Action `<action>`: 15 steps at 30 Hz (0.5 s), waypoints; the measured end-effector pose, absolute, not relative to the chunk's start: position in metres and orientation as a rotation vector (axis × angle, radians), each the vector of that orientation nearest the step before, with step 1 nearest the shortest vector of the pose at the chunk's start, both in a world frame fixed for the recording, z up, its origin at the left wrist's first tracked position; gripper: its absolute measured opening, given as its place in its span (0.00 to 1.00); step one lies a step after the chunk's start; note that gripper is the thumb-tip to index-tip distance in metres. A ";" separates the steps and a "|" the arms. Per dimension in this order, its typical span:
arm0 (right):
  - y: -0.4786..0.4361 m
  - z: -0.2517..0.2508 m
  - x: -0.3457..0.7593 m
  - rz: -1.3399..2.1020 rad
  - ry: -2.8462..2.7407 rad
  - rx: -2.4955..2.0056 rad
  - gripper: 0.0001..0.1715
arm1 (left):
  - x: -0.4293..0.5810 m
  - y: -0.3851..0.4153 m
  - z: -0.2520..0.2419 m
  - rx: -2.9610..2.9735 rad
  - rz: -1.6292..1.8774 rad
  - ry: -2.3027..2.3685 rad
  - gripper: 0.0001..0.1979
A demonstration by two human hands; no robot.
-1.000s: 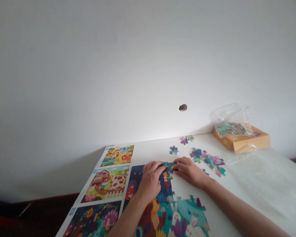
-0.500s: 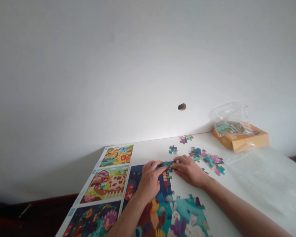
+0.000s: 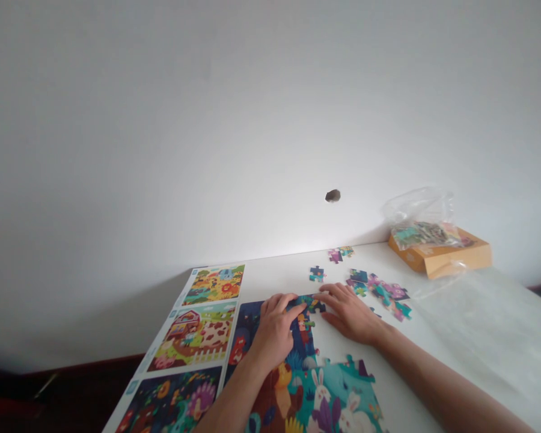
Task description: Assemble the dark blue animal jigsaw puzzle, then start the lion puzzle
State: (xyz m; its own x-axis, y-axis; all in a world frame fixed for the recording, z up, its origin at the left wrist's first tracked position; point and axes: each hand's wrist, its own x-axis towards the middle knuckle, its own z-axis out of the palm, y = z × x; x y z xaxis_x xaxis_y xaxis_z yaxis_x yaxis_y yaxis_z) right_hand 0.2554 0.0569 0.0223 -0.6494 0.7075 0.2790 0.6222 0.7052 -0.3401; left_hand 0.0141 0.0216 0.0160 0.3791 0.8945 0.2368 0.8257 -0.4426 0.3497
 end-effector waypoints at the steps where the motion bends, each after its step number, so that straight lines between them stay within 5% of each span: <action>1: 0.056 0.023 0.255 0.309 -2.499 -1.043 0.24 | 0.014 0.022 0.016 2.461 0.588 1.551 0.35; 15: 0.055 0.031 0.268 0.154 -2.557 -1.147 0.16 | 0.012 0.021 0.016 2.447 0.576 1.541 0.36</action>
State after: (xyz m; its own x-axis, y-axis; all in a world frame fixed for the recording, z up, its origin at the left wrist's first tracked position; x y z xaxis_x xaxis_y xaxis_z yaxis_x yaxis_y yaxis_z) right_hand 0.2675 0.0554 0.0306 -0.6198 0.7421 0.2553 0.7060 0.6693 -0.2316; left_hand 0.0123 0.0213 0.0161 0.3832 0.8968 0.2211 0.8221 -0.4403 0.3611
